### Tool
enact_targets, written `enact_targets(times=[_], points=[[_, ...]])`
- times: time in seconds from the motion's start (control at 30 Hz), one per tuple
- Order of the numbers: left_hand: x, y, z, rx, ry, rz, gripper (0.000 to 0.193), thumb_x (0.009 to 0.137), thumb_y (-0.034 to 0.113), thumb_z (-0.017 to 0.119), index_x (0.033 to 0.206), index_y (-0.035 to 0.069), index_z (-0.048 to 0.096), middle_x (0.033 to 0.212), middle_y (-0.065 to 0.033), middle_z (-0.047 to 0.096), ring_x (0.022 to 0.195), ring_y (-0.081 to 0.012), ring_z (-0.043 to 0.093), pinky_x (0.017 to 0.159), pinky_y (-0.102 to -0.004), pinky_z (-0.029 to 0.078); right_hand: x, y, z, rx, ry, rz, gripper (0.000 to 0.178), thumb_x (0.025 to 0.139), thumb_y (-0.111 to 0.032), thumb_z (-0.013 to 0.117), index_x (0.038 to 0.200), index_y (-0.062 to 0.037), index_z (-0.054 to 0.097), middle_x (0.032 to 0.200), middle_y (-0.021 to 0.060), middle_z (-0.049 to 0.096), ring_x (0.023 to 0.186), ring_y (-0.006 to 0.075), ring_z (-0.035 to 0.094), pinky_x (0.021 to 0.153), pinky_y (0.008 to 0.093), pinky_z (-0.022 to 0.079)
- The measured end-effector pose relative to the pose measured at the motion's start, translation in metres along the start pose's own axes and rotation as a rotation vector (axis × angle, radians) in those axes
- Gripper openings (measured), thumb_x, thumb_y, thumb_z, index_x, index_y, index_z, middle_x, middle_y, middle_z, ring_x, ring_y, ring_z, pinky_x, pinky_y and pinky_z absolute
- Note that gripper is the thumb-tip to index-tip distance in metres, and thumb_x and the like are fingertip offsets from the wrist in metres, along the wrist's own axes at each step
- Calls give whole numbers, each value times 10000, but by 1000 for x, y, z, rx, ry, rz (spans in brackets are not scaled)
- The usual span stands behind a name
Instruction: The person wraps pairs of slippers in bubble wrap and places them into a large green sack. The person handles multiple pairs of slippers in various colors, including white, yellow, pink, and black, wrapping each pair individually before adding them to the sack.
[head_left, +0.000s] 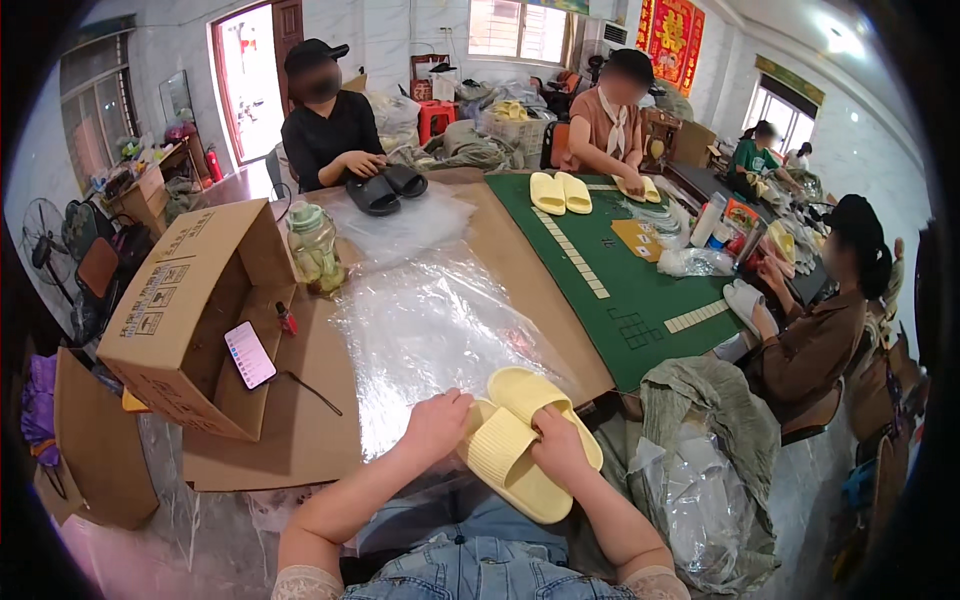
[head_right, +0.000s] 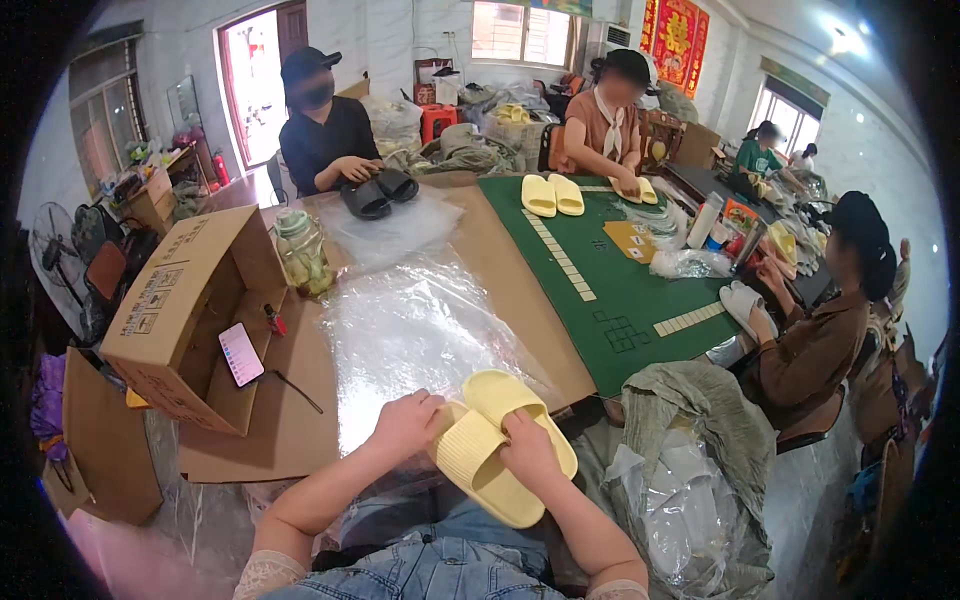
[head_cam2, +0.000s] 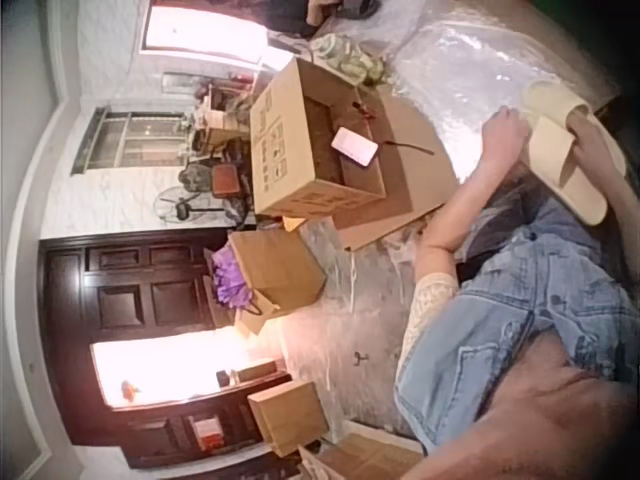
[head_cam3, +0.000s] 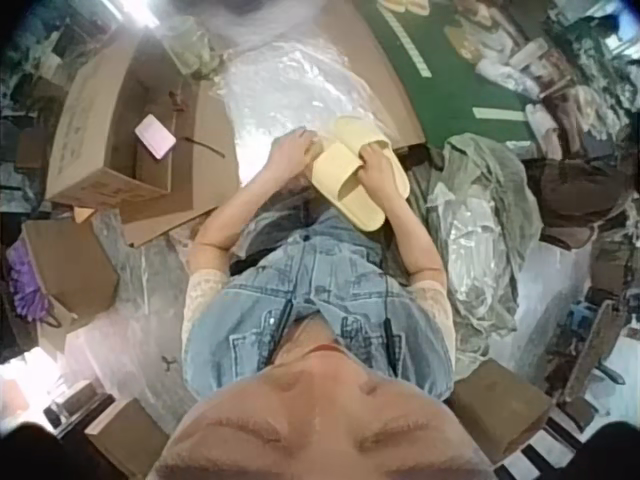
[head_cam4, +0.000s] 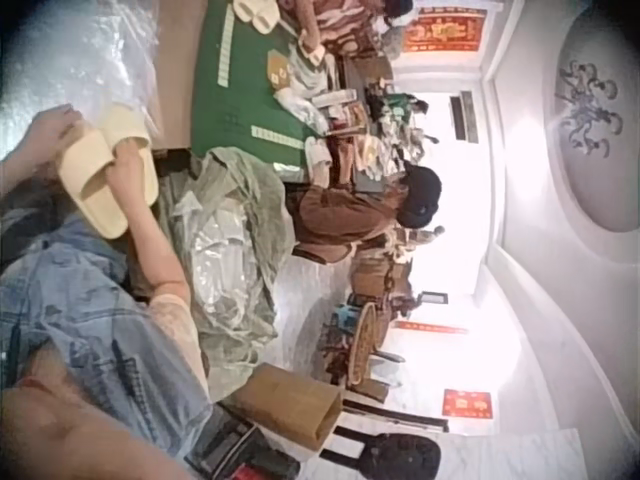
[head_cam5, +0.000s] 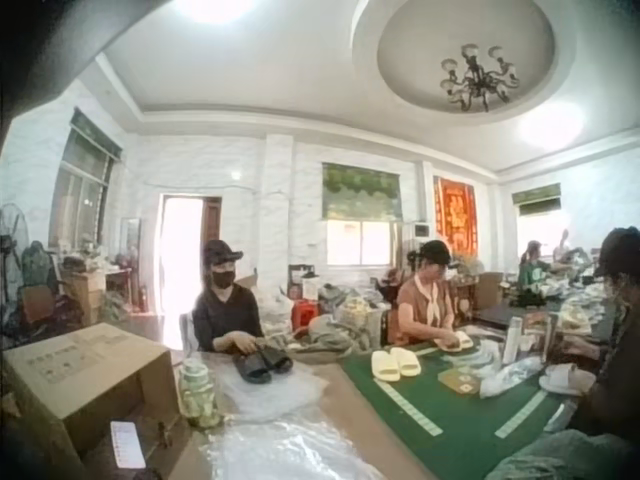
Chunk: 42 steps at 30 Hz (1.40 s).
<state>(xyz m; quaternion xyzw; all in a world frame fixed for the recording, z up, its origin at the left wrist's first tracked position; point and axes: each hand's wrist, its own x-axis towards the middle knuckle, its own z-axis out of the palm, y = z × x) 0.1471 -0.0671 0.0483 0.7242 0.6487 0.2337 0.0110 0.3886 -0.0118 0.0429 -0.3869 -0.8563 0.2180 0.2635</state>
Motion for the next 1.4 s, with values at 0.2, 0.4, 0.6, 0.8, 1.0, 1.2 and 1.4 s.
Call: enact_targets(times=[0.2, 0.4, 0.6, 0.8, 1.0, 1.2, 1.4], points=[[1, 3, -12, 105, 205, 212, 80, 866, 157, 631, 936, 119, 624, 810, -72, 607, 703, -255, 678, 543, -370, 542, 1, -2, 3, -12, 68, 48, 259, 696, 20, 635, 930, -31, 537, 964, 190, 557, 866, 444, 592, 721, 523, 487], [3, 41, -30, -87, 169, 269, 111, 879, 204, 678, 961, 129, 676, 798, -67, 631, 681, -260, 671, 591, -373, 546, 17, -2, 14, -2, 168, -2, 262, 684, 40, 623, 925, -22, 542, 915, 201, 584, 856, 456, 587, 723, 522, 482], [2, 49, -39, -307, 133, 240, 119, 899, 219, 698, 951, 116, 726, 865, -65, 698, 730, -278, 685, 625, -371, 546, 24, -12, 29, -9, 232, -147, 225, 755, -16, 646, 964, -18, 561, 920, 207, 597, 905, 455, 584, 757, 525, 473], [-9, 54, -52, -482, 119, 279, 133, 888, 188, 716, 993, 110, 739, 872, -80, 711, 747, -282, 688, 645, -359, 548, 81, -18, 57, 206, 129, 31, 265, 824, -84, 607, 1063, 16, 554, 1054, 275, 585, 924, 490, 612, 784, 530, 493], [-29, 49, -79, -379, 109, 200, 131, 883, 186, 721, 989, 112, 742, 863, -83, 712, 758, -276, 684, 650, -361, 544, 162, -25, 97, -136, 184, 121, 279, 847, -135, 649, 1068, -5, 541, 978, 251, 613, 894, 446, 638, 761, 500, 517], [-29, 1, -72, -486, -252, 73, 192, 886, 256, 712, 993, 101, 748, 874, -76, 713, 774, -273, 674, 708, -369, 548, 152, -2, 146, -123, 228, -22, 407, 897, -183, 594, 1239, 28, 530, 1141, 250, 573, 1077, 416, 577, 897, 517, 482], [-1, -65, -42, -235, 391, -144, 289, 869, 197, 735, 1146, 115, 718, 1231, -150, 634, 1154, -269, 579, 991, -388, 459, 82, -40, 98, -121, 2, 8, 877, 812, -326, 761, 1532, -82, 323, 1503, 188, 343, 1366, 421, 369, 1128, 577, 312]])
